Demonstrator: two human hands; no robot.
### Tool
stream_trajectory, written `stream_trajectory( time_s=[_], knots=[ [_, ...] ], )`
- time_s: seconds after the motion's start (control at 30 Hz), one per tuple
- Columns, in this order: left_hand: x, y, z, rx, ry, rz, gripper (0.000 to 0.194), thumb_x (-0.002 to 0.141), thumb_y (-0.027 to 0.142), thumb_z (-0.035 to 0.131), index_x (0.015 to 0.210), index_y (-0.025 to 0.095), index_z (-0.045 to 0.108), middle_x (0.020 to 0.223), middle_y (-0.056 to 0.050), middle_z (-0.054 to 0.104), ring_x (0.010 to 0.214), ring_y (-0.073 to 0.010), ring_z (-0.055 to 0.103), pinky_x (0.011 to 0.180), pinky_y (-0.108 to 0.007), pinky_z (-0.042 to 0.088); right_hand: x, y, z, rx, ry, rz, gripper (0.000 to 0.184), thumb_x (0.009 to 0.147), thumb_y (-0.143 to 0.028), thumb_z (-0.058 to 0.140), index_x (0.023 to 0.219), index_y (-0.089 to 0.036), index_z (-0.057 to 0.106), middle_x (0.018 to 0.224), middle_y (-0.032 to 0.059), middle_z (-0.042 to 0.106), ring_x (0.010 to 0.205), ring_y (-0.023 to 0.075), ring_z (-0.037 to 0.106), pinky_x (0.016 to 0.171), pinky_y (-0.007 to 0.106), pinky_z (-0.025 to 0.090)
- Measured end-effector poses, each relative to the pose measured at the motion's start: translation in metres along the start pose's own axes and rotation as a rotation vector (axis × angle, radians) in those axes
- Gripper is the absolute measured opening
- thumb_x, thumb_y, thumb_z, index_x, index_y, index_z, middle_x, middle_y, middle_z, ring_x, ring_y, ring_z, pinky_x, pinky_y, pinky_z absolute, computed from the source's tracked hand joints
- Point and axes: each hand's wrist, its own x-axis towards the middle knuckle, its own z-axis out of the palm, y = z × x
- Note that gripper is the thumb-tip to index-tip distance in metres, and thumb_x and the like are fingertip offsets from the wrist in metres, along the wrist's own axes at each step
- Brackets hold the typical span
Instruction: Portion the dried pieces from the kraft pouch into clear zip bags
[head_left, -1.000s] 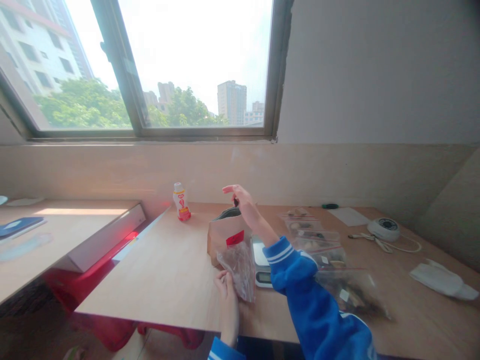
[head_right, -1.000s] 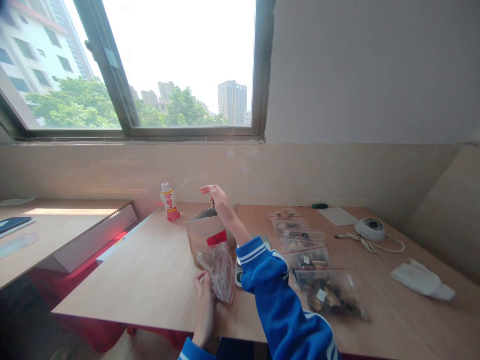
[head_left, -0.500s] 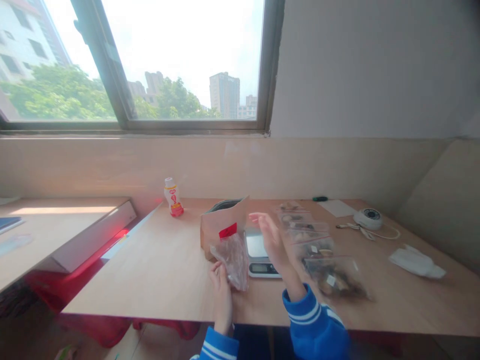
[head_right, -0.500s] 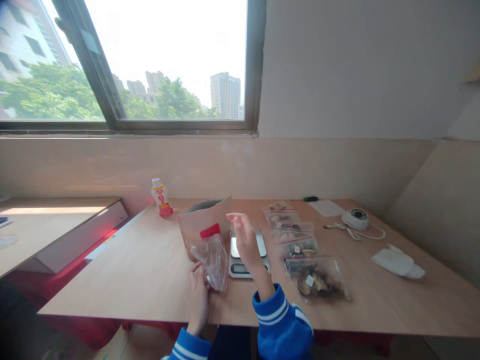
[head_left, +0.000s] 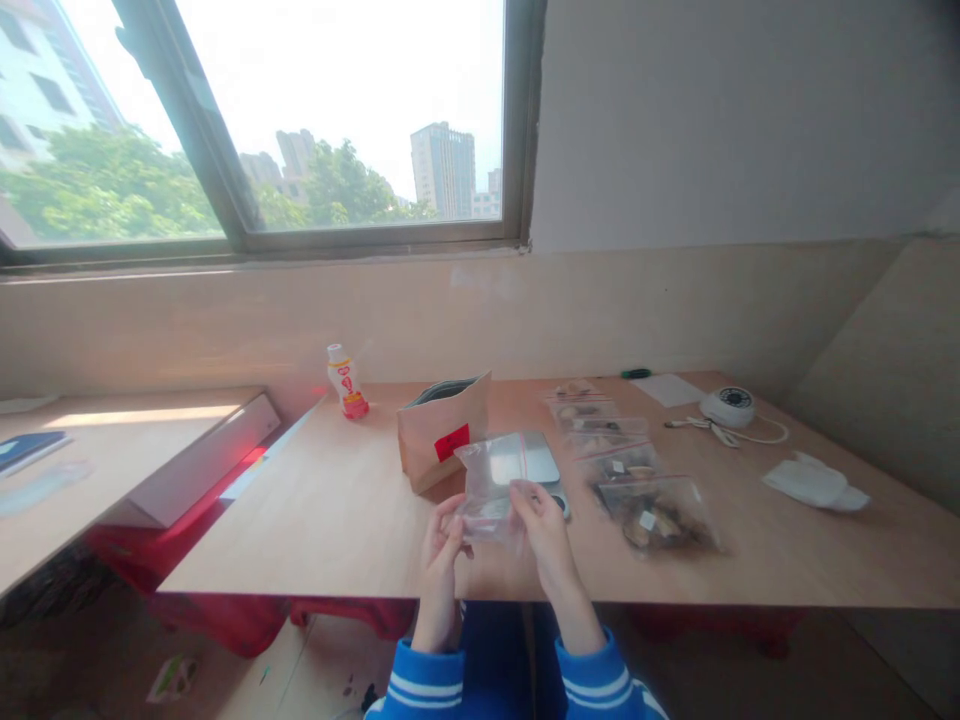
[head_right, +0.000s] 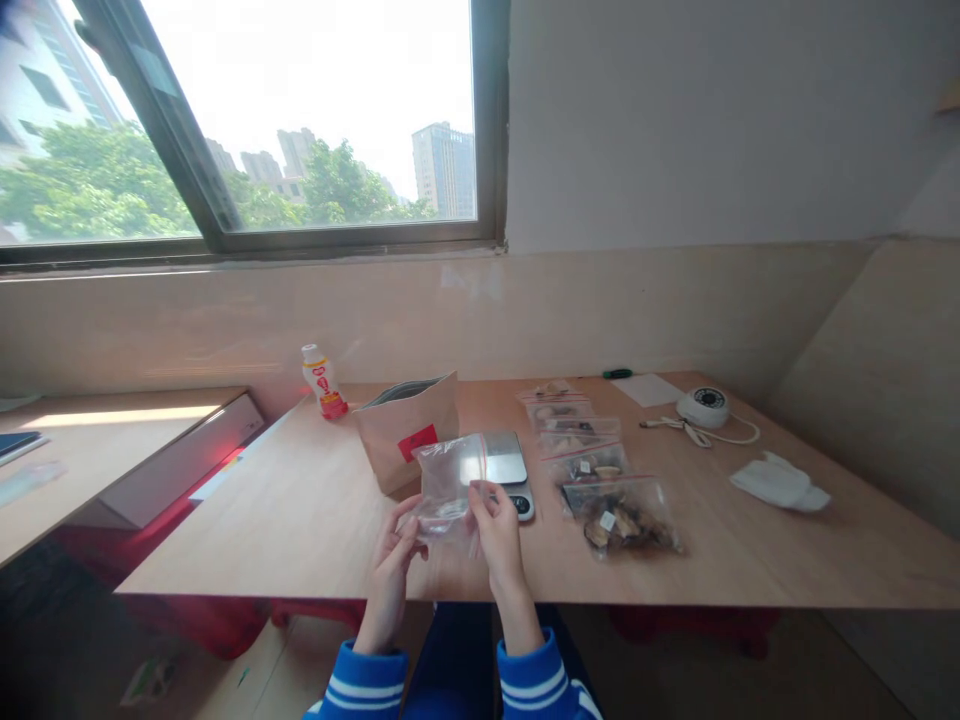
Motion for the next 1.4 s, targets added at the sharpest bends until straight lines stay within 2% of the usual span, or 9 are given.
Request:
stream_trajectory(
  time_s=[0.17,0.4,0.6,0.83,0.93,1.0,1.13,1.3,1.4],
  knots=[
    [-0.006,0.007,-0.002,0.075,-0.018,-0.014,0.049,0.078,0.052,0.055,0.110,0.016,0.058,0.084,-0.007,0.065,0.070,-0.0157,0.058,0.059,-0.026,0.044,-0.004,-0.010,-0.012,-0.026,0.040,-0.014,0.042,0.068,-0.056,0.068,0.086,-0.020,0.054,0.048,-0.0088,0.045,0.031,0.0065,0.036,0.029,0.018,0.027],
    [0.002,0.010,-0.005,0.215,0.072,-0.061,0.058,0.071,0.064,0.055,0.099,0.014,0.065,0.096,-0.010,0.067,0.086,-0.0218,0.061,0.068,-0.029,0.049,-0.015,-0.010,-0.012,-0.306,-0.262,0.019,0.037,0.074,-0.052,0.063,0.088,-0.018,0.059,0.054,-0.0061,0.048,0.036,0.0066,0.037,0.029,0.017,0.022],
    [0.007,0.019,-0.012,0.209,0.232,0.038,0.053,0.069,0.068,0.054,0.075,0.015,0.057,0.056,0.003,0.053,0.042,-0.0100,0.047,0.043,-0.023,0.040,-0.024,-0.011,-0.001,-0.313,-0.493,0.008,0.029,0.077,-0.044,0.063,0.085,-0.016,0.063,0.067,-0.0019,0.056,0.047,0.0061,0.041,0.039,0.016,0.030],
    [-0.004,0.023,-0.021,0.236,-0.103,-0.194,0.055,0.066,0.057,0.065,0.104,0.017,0.060,0.094,-0.007,0.063,0.068,-0.0146,0.061,0.055,-0.026,0.051,-0.018,-0.011,-0.009,-0.372,-0.241,-0.013,0.041,0.082,-0.055,0.050,0.098,-0.019,0.058,0.051,-0.0077,0.038,0.037,0.0081,0.031,0.027,0.017,0.020],
    [-0.005,0.017,-0.025,0.208,-0.205,-0.237,0.050,0.065,0.050,0.069,0.101,0.016,0.062,0.085,-0.004,0.061,0.062,-0.0114,0.057,0.054,-0.024,0.050,-0.012,-0.010,-0.022,-0.428,-0.302,-0.105,0.042,0.087,-0.054,0.042,0.092,-0.018,0.061,0.056,-0.0036,0.048,0.044,0.0115,0.044,0.038,0.021,0.038],
    [0.000,0.013,-0.034,0.199,-0.122,-0.227,0.049,0.065,0.050,0.067,0.099,0.015,0.062,0.069,0.002,0.054,0.051,-0.0077,0.051,0.045,-0.020,0.043,-0.006,-0.008,-0.035,-0.560,-0.221,-0.290,0.041,0.091,-0.050,0.038,0.092,-0.018,0.064,0.072,0.0035,0.059,0.067,0.0174,0.057,0.063,0.030,0.050],
    [0.016,0.015,-0.075,0.264,0.095,-0.264,0.049,0.063,0.047,0.063,0.099,0.014,0.062,0.049,0.010,0.035,0.034,-0.0033,0.027,0.034,-0.017,0.021,0.011,-0.002,-0.079,-1.016,0.309,-0.662,0.029,0.088,-0.039,0.045,0.094,-0.020,0.066,0.107,0.0139,0.056,0.106,0.0293,0.049,0.096,0.052,0.034],
    [0.021,0.032,-0.133,0.582,0.381,-0.150,0.050,0.074,0.044,0.047,0.112,0.015,0.061,0.058,0.004,0.046,0.040,-0.0094,0.038,0.041,-0.023,0.033,0.020,0.011,-0.140,-1.373,0.646,-0.610,0.044,0.084,-0.037,0.050,0.122,-0.015,0.053,0.134,0.0223,0.036,0.125,0.0417,0.029,0.094,0.062,0.029],
    [0.022,0.042,-0.135,0.976,0.631,-0.068,0.053,0.078,0.040,0.048,0.122,0.012,0.057,0.090,-0.012,0.062,0.086,-0.0280,0.059,0.074,-0.040,0.047,0.020,0.016,-0.161,-1.430,0.672,-0.549,0.054,0.080,-0.041,0.055,0.128,-0.018,0.049,0.136,0.0217,0.036,0.127,0.0437,0.027,0.094,0.064,0.028]
  ],
)
